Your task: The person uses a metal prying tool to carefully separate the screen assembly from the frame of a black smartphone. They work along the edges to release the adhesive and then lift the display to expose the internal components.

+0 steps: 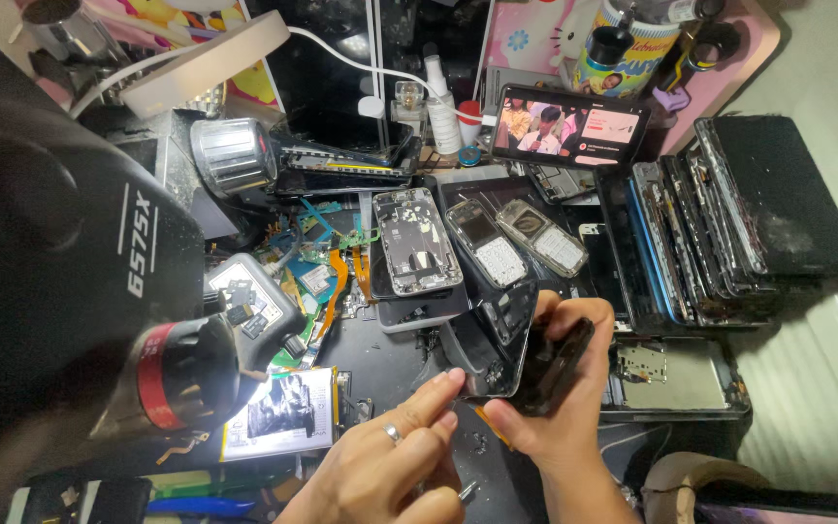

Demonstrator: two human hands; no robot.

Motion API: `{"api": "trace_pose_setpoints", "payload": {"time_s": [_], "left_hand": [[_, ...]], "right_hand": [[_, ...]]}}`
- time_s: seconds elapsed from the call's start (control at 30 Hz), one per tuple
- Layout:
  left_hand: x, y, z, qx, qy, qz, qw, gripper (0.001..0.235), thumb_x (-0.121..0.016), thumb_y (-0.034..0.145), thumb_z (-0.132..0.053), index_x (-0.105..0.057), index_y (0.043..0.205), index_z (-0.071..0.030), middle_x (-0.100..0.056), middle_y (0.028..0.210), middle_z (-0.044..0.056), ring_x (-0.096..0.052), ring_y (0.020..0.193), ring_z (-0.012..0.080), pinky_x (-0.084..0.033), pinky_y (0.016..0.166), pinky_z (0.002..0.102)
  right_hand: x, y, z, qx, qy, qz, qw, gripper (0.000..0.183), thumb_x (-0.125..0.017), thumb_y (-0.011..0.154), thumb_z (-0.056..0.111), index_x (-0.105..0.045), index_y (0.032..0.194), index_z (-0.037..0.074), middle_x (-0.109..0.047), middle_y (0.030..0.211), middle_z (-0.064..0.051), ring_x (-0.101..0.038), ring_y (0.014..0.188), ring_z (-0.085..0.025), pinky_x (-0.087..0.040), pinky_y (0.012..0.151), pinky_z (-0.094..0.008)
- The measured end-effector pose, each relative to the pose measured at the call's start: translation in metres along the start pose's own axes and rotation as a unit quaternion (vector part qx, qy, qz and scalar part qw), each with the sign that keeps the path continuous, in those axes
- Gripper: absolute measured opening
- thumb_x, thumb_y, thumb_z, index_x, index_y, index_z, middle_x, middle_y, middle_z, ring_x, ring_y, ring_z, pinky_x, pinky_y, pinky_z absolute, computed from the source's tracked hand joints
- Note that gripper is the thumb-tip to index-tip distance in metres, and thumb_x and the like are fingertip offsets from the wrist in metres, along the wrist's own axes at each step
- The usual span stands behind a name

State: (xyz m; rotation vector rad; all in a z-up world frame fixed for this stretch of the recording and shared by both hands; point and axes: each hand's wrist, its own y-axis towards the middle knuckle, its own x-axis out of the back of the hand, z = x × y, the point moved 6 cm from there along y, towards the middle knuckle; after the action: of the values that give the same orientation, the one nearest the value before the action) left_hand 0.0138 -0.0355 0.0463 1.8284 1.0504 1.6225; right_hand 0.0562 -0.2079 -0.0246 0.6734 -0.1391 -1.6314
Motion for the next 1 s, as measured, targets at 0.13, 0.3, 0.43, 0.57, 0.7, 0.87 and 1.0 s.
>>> {"api": "trace_pose_setpoints", "payload": {"time_s": [0.13, 0.3, 0.43, 0.57, 0.7, 0.87, 1.0], "left_hand": [[0.001, -0.001, 0.007, 0.06, -0.071, 0.019, 0.995, 0.031, -0.078, 0.071, 0.006, -0.048, 0.076, 0.005, -0.056, 0.079, 0.022, -0.069, 0.11, 0.0533, -0.064, 0.085, 0.052], [-0.005, -0.01, 0.012, 0.07, -0.074, -0.08, 0.991, 0.038, -0.076, 0.088, 0.017, -0.044, 0.078, 0.0, -0.061, 0.087, 0.018, -0.077, 0.105, 0.042, -0.062, 0.096, 0.051], [-0.007, -0.02, 0.015, 0.145, -0.163, -0.182, 0.959, 0.021, -0.07, 0.088, 0.012, -0.052, 0.086, 0.003, -0.069, 0.097, 0.027, -0.078, 0.105, 0.0456, -0.064, 0.097, 0.053], [-0.011, -0.026, 0.012, 0.207, -0.157, -0.209, 0.943, 0.026, -0.076, 0.09, 0.01, -0.052, 0.088, -0.001, -0.073, 0.099, 0.023, -0.078, 0.11, 0.0445, -0.067, 0.096, 0.047], [-0.013, -0.029, 0.014, 0.244, -0.199, -0.233, 0.92, 0.024, -0.073, 0.09, 0.014, -0.054, 0.089, -0.001, -0.074, 0.104, 0.023, -0.076, 0.116, 0.0457, -0.065, 0.094, 0.044], [-0.002, -0.036, 0.02, 0.272, -0.261, -0.243, 0.894, 0.021, -0.073, 0.088, 0.014, -0.059, 0.093, 0.0, -0.073, 0.108, 0.024, -0.072, 0.121, 0.0464, -0.065, 0.096, 0.044], [-0.002, -0.035, 0.027, 0.257, -0.229, -0.243, 0.907, 0.02, -0.076, 0.088, 0.012, -0.063, 0.095, -0.001, -0.075, 0.11, 0.023, -0.074, 0.117, 0.0405, -0.059, 0.111, 0.051]], "right_hand": [[-0.001, 0.004, 0.003, 0.001, 0.001, 0.016, 1.0, 0.08, -0.097, 0.072, 0.028, -0.036, 0.122, 0.012, -0.047, 0.119, -0.008, -0.051, 0.11, -0.016, -0.045, 0.098, -0.03], [0.008, 0.004, 0.002, -0.023, 0.004, -0.023, 0.999, 0.084, -0.099, 0.068, 0.033, -0.037, 0.121, 0.013, -0.047, 0.12, -0.004, -0.051, 0.111, -0.014, -0.045, 0.098, -0.029], [0.012, 0.003, 0.004, -0.011, 0.0, -0.047, 0.999, 0.086, -0.1, 0.067, 0.037, -0.039, 0.122, 0.013, -0.047, 0.116, -0.002, -0.051, 0.109, -0.014, -0.046, 0.097, -0.029], [0.012, 0.0, 0.003, 0.006, 0.045, -0.047, 0.998, 0.084, -0.101, 0.07, 0.036, -0.039, 0.122, 0.013, -0.048, 0.114, -0.002, -0.052, 0.111, -0.013, -0.046, 0.099, -0.028], [0.022, 0.001, -0.006, 0.016, 0.104, -0.019, 0.994, 0.077, -0.103, 0.066, 0.031, -0.044, 0.113, 0.011, -0.059, 0.104, -0.003, -0.06, 0.094, -0.012, -0.049, 0.086, -0.028], [0.052, -0.002, -0.013, -0.015, -0.105, 0.002, 0.994, 0.028, -0.089, 0.066, 0.002, -0.065, 0.08, 0.005, -0.065, 0.08, -0.003, -0.061, 0.073, -0.012, -0.047, 0.068, -0.027], [0.049, -0.004, -0.018, -0.059, -0.139, 0.074, 0.986, 0.016, -0.09, 0.068, -0.009, -0.08, 0.067, 0.004, -0.071, 0.069, -0.008, -0.061, 0.065, -0.016, -0.048, 0.061, -0.027]]}}
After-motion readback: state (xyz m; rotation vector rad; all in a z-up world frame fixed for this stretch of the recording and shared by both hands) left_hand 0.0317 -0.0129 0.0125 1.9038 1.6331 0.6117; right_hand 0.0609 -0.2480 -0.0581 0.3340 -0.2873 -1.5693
